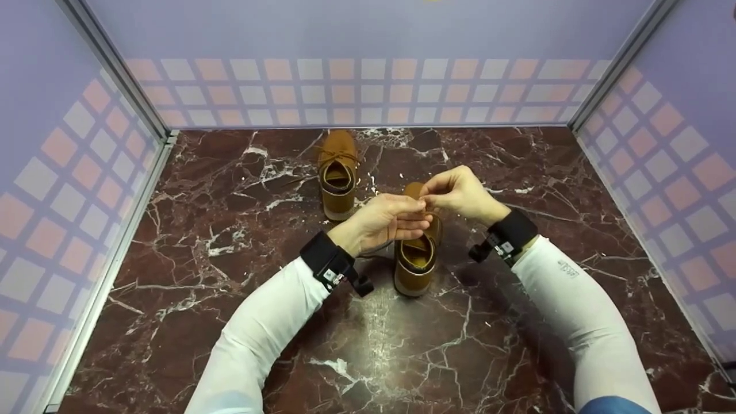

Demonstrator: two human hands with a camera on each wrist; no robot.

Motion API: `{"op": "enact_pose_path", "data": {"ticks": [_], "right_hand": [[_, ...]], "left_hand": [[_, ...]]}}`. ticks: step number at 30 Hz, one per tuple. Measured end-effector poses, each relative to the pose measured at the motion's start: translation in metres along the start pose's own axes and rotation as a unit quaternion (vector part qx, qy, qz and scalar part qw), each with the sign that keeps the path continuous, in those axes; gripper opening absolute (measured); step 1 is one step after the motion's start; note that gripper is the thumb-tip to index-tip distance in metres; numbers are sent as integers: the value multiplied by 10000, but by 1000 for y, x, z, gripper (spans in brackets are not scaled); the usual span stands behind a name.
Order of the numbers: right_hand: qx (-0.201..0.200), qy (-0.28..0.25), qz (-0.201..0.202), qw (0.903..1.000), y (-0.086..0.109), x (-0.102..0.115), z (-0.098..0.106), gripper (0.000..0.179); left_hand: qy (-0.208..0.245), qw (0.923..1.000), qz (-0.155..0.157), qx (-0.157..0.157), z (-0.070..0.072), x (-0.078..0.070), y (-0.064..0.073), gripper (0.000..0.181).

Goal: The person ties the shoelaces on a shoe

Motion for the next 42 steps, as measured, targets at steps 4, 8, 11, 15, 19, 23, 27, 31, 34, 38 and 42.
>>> {"op": "enact_pose_path", "data": {"ticks": [4,8,11,15,19,23,27,31,34,38,42], "right_hand": [[35,-157,-139,9998,-1,2,0,15],[95,-124,-138,9998,-1,3,0,12],[151,-110,-105,9998,-1,3,0,12],[206,-163,-77,9996,0,3,0,12],[206,-199,-90,9995,2,2,1,12],[146,-235,-112,9996,4,3,1,13],[96,-167,-115,9997,5,4,1,13],[97,-85,-81,9999,5,5,0,12],[91,-180,-53,9998,7,6,0,13],[51,-353,-73,9993,9,7,0,15],[0,-382,-54,9993,10,6,-1,15]], "left_hand": [[-472,9987,-175,-117,-3,5,1,21],[-1577,9845,-538,-549,-9,10,3,8],[-2375,9636,-794,-941,-11,13,3,10],[-3189,9320,-1052,-1368,-11,17,1,16],[-4191,8866,-1172,-1568,-12,17,1,18],[-4961,8524,-1126,-1206,-11,15,2,31],[-5207,8295,-1611,-1222,-5,8,4,36],[-5099,8052,-2417,-1824,2,1,6,18],[-5260,7888,-2615,-1809,4,-2,5,20],[-5796,7549,-2695,-1467,4,1,-2,23],[-6009,7345,-2856,-1335,4,3,-7,18]]}}
Point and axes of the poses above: each hand's wrist, its own y-axis away from the middle knuckle, its own z-axis out of the back of the hand, x = y × z, the point moved 1 cm from there along -y, towards the middle knuckle, and after that the axes turned 5 degrees about y, right-handed, at the moved point
